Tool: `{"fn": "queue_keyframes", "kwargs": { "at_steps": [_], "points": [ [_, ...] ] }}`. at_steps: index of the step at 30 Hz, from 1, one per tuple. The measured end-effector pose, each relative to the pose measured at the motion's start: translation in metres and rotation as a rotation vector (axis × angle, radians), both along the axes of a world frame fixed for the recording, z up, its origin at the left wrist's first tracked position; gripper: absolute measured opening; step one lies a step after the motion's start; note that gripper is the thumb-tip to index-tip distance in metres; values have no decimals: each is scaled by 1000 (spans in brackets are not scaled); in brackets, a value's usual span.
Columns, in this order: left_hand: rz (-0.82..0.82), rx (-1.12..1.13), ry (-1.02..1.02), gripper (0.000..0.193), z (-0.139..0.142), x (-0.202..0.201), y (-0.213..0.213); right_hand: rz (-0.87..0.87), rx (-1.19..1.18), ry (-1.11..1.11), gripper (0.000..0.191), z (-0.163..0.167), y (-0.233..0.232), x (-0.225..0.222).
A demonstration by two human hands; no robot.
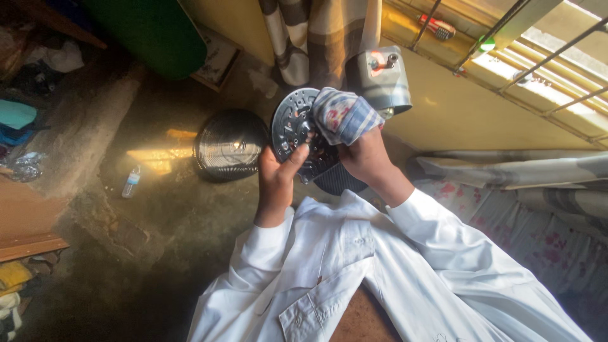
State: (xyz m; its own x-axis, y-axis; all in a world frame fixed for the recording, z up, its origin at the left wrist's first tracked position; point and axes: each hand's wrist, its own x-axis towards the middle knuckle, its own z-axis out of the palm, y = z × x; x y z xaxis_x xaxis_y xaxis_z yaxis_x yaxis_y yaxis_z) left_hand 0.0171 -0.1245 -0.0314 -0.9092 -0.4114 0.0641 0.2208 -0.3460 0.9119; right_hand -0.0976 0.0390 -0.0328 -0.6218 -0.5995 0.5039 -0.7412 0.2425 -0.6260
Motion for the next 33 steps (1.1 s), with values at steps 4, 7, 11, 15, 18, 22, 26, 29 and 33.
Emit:
{"fn": "queue_keyframes", "kwargs": {
  "at_steps": [4,7,11,15,18,22,26,29,33],
  "points": [
    [10,-90,-45,44,2,-2,-10,99,86,118,46,-8,5,7],
    [34,-202,17,50,8,-8,-12,68,121,181,47,-12,3,12],
    [57,-295,76,55,17,-8,-7,121,149,154,47,-14,4,10],
    [68,-276,-60,48,17,-7,-8,106,157,188,46,-9,7,4],
    [79,-268,-65,42,13,-9,-9,107,186,223,47,1,5,2],
    [42,-205,-2,39,15,-9,-7,-50,177,365,49,16,2,10],
    [83,-131,-9,39,24,-8,-8,118,146,281,48,25,6,13],
    [185,-107,9,33,22,-14,-12,203,198,308,50,27,11,5],
    [250,-126,41,37,12,-17,-21,235,217,329,54,31,11,9]
  ]
}}
